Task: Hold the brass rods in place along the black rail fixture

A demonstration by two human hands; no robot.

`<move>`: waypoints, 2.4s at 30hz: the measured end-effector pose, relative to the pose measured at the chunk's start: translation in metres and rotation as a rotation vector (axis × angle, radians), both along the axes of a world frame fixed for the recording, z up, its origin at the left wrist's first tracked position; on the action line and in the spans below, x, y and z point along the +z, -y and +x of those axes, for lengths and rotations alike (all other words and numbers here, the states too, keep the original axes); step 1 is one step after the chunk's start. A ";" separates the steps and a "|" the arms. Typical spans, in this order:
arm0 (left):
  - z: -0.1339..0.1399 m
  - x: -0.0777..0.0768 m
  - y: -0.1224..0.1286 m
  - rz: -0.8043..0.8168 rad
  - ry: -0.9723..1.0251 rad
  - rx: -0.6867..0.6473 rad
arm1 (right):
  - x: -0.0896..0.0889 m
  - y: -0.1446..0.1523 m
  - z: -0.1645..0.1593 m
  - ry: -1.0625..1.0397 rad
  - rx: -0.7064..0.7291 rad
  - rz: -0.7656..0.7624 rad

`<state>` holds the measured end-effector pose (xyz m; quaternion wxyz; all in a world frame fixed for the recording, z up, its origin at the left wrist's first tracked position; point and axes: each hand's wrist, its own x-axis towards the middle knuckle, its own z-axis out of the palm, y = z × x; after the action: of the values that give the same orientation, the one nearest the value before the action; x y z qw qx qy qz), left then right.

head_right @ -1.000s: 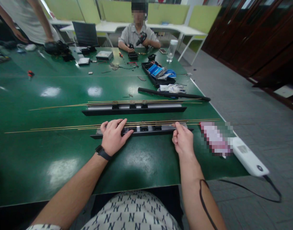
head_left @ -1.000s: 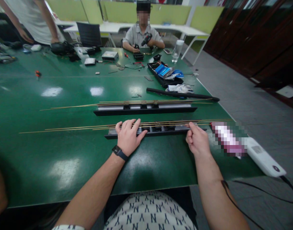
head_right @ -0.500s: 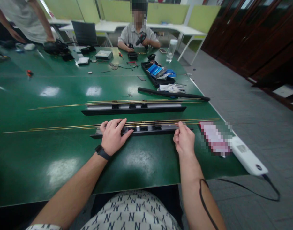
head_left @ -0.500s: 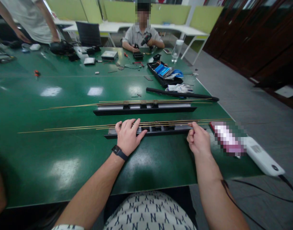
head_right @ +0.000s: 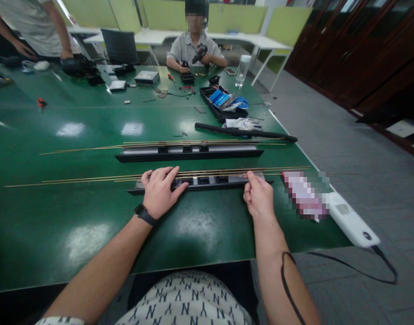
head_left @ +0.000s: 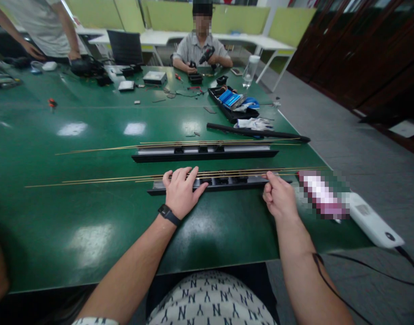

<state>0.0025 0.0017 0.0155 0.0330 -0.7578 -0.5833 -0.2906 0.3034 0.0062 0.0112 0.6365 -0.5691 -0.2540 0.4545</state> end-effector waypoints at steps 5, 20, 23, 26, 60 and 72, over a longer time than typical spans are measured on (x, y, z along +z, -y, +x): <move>0.000 0.001 0.000 -0.007 0.005 -0.002 | 0.004 0.000 0.000 -0.005 -0.058 0.011; 0.000 0.000 0.000 0.008 -0.012 0.001 | 0.001 0.001 -0.002 -0.016 -0.009 0.010; 0.000 0.001 0.000 0.010 -0.015 -0.002 | 0.000 0.001 -0.005 -0.013 0.064 -0.011; 0.000 0.001 0.000 0.018 -0.022 -0.005 | 0.000 0.001 -0.007 -0.005 0.108 -0.027; -0.001 0.001 0.000 0.013 -0.010 -0.007 | 0.001 0.003 -0.014 -0.048 0.171 -0.004; -0.001 0.001 0.000 0.000 -0.008 -0.001 | 0.004 0.004 -0.017 -0.040 0.175 -0.009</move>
<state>0.0019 0.0018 0.0162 0.0352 -0.7591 -0.5828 -0.2879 0.2865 0.0023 0.0149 0.5966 -0.5386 -0.2879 0.5207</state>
